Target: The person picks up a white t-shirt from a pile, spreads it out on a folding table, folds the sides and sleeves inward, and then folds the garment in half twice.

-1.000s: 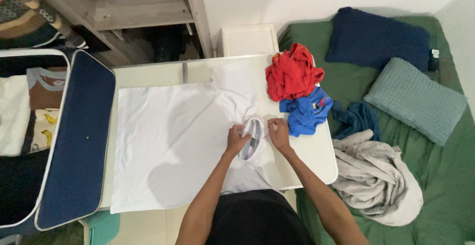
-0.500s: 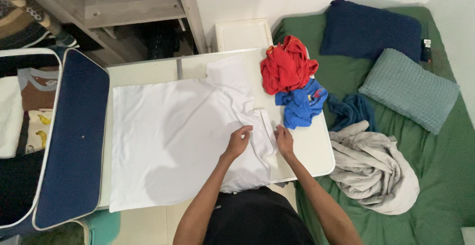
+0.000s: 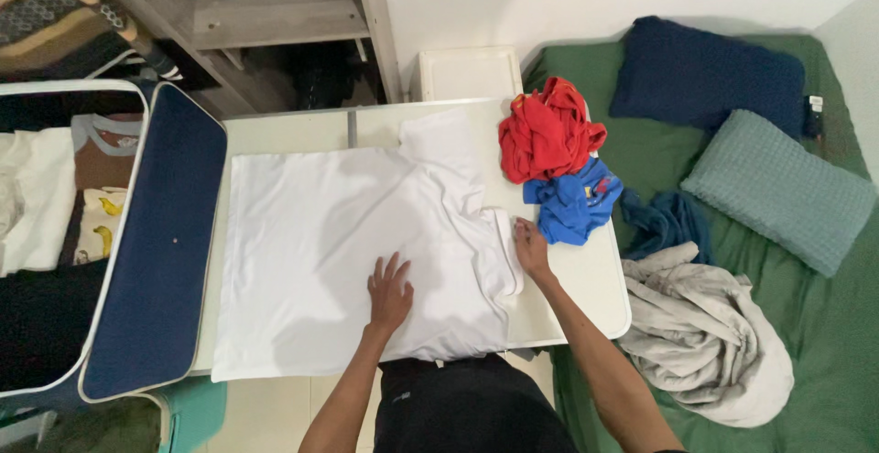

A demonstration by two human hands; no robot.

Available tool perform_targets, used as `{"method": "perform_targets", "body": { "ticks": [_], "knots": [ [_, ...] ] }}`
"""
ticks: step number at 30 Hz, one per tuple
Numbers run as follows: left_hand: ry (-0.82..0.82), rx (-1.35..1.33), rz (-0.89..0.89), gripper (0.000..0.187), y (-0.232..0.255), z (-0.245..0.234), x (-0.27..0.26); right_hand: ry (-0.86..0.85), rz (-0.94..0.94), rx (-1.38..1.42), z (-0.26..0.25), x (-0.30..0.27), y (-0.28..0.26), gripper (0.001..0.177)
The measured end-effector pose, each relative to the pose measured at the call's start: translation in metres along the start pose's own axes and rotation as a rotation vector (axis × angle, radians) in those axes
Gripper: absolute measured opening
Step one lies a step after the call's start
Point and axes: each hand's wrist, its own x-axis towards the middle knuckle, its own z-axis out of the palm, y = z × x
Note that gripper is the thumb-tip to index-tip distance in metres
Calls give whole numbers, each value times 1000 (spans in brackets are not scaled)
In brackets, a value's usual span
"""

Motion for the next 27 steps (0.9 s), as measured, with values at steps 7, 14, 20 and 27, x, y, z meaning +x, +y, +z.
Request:
{"method": "perform_targets", "body": {
  "ticks": [7, 14, 20, 27],
  "knots": [
    [-128, 153, -278, 66, -58, -46, 6, -236, -62, -145, 21, 35, -16, 43],
    [-110, 126, -453, 68, -108, -84, -4, 19, 7, -368, 3, 39, -27, 33],
    [67, 150, -371, 58, -151, -106, 5, 116, -214, -674, 34, 26, -62, 33],
    [19, 186, -359, 59, -207, -129, 66, -99, -226, -624, 109, 73, -55, 33]
  ]
}}
